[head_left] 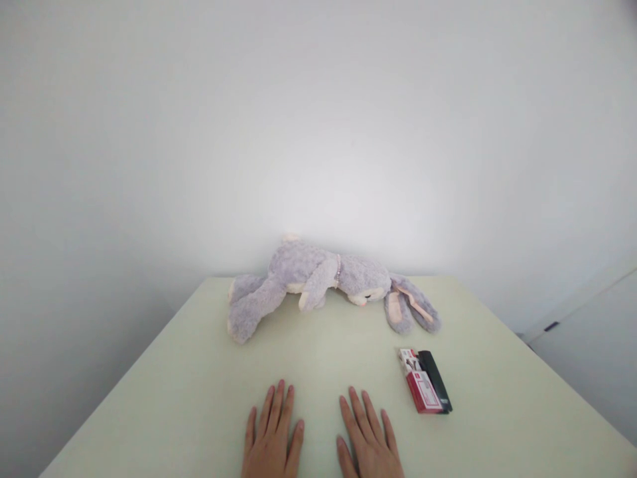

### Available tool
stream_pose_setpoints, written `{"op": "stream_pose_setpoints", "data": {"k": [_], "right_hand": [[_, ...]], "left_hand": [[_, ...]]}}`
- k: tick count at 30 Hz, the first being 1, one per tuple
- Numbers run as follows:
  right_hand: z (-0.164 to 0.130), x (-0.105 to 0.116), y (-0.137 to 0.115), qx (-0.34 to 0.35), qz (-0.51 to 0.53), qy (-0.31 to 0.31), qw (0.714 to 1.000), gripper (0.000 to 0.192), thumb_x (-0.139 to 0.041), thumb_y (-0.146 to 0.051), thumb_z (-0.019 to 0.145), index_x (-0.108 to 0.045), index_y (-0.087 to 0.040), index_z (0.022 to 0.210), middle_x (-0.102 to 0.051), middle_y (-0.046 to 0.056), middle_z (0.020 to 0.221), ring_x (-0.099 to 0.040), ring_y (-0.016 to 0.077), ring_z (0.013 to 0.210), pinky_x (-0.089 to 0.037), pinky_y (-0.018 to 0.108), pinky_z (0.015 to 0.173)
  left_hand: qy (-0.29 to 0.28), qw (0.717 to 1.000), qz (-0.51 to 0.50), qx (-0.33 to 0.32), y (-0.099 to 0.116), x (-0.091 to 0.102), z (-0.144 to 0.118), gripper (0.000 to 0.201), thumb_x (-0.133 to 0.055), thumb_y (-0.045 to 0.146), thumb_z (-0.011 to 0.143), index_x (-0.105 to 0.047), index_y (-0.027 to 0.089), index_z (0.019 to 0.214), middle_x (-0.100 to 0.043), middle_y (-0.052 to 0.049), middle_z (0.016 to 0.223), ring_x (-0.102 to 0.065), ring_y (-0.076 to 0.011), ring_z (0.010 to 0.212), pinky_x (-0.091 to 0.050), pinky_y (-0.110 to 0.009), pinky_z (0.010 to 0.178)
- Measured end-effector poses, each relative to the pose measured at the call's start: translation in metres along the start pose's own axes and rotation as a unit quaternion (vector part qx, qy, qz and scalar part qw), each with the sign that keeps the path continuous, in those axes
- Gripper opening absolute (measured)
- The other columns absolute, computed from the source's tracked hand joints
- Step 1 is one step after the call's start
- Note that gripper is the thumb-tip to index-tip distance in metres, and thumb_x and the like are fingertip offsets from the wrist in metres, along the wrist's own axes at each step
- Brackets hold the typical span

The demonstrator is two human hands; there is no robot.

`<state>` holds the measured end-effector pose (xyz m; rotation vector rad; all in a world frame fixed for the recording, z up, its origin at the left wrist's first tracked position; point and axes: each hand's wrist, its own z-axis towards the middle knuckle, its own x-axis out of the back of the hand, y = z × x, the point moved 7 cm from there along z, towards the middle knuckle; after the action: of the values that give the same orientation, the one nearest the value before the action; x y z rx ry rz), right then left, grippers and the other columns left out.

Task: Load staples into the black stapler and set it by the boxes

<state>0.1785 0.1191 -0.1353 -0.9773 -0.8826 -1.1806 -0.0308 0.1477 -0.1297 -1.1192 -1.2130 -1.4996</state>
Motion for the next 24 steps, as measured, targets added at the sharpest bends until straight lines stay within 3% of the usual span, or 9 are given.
{"op": "stream_pose_setpoints", "data": {"k": [6,8,10,12,16,18,20,22,24], "right_hand": [[0.005,0.000,0.002,-0.022,0.055,-0.050,0.997,0.063,-0.051,-0.034,0.092,-0.040,-0.038,0.154,-0.032,-0.003,0.161,-0.038,0.0354,0.148,-0.028,0.064,0.120],[0.010,0.005,0.007,-0.015,0.110,-0.114,0.987,0.066,-0.056,-0.039,0.090,-0.041,-0.037,0.154,-0.031,-0.001,0.162,-0.035,0.0374,0.149,-0.028,0.068,0.119],[0.015,0.017,0.014,0.015,0.205,-0.200,0.958,0.069,-0.064,-0.048,0.085,-0.046,-0.035,0.151,-0.035,0.003,0.161,-0.034,0.0389,0.149,-0.031,0.067,0.118],[0.020,0.042,0.034,0.021,0.324,-0.242,0.914,0.063,-0.064,-0.056,0.086,-0.056,-0.032,0.145,-0.048,0.006,0.155,-0.041,0.0349,0.146,-0.039,0.057,0.117],[0.035,0.096,0.140,-0.163,0.435,-0.098,0.880,0.055,-0.054,-0.061,0.092,-0.066,-0.028,0.135,-0.063,0.008,0.143,-0.060,0.0275,0.130,-0.048,0.039,0.109],[0.035,0.106,0.197,-0.263,0.416,-0.031,0.870,0.063,-0.055,-0.068,0.087,-0.065,-0.026,0.134,-0.067,0.011,0.137,-0.068,0.0286,0.115,-0.057,0.037,0.092],[0.033,0.102,0.236,-0.350,0.394,-0.025,0.849,0.073,-0.051,-0.074,0.084,-0.064,-0.022,0.134,-0.072,0.013,0.124,-0.071,0.0295,0.101,-0.058,0.037,0.077],[0.040,0.088,0.247,-0.364,0.409,-0.073,0.834,0.078,-0.048,-0.077,0.083,-0.066,-0.018,0.130,-0.074,0.014,0.114,-0.071,0.0291,0.093,-0.057,0.038,0.073],[0.052,0.077,0.236,-0.335,0.435,-0.110,0.829,0.078,-0.049,-0.078,0.081,-0.070,-0.016,0.123,-0.075,0.012,0.106,-0.069,0.0280,0.090,-0.055,0.037,0.073]], "left_hand": [[0.046,0.999,-0.016,-0.010,-0.001,0.006,-0.002,0.059,-0.040,0.044,0.100,-0.033,0.030,0.158,-0.034,-0.002,0.165,-0.033,-0.0288,0.152,-0.026,-0.058,0.123],[0.064,0.997,-0.035,0.005,0.002,0.009,-0.002,0.056,-0.043,0.042,0.099,-0.044,0.028,0.153,-0.044,-0.005,0.161,-0.041,-0.0293,0.147,-0.034,-0.056,0.119],[0.061,0.995,-0.075,0.022,0.015,0.011,0.000,0.052,-0.043,0.040,0.099,-0.053,0.025,0.147,-0.054,-0.009,0.152,-0.049,-0.0291,0.139,-0.042,-0.051,0.113],[0.019,0.990,-0.141,0.007,0.044,0.009,0.005,0.051,-0.041,0.040,0.099,-0.057,0.021,0.143,-0.063,-0.012,0.140,-0.057,-0.0278,0.130,-0.046,-0.046,0.109],[-0.107,0.951,-0.284,-0.057,0.132,0.007,0.019,0.055,-0.038,0.042,0.099,-0.052,0.017,0.147,-0.071,-0.011,0.122,-0.065,-0.0254,0.114,-0.049,-0.040,0.104],[-0.138,0.931,-0.334,-0.047,0.170,0.010,0.030,0.057,-0.035,0.045,0.101,-0.050,0.017,0.149,-0.071,-0.011,0.125,-0.066,-0.0252,0.114,-0.049,-0.038,0.103],[-0.155,0.921,-0.355,-0.046,0.203,0.013,0.045,0.059,-0.028,0.048,0.103,-0.049,0.017,0.149,-0.067,-0.012,0.136,-0.063,-0.0253,0.122,-0.046,-0.037,0.106],[-0.160,0.919,-0.356,-0.057,0.227,0.016,0.063,0.062,-0.023,0.051,0.104,-0.050,0.017,0.148,-0.062,-0.013,0.143,-0.060,-0.0260,0.128,-0.044,-0.037,0.108],[-0.165,0.920,-0.349,-0.066,0.239,0.018,0.080,0.063,-0.020,0.054,0.104,-0.059,0.018,0.139,-0.069,-0.013,0.134,-0.064,-0.0262,0.121,-0.046,-0.036,0.102]]}}
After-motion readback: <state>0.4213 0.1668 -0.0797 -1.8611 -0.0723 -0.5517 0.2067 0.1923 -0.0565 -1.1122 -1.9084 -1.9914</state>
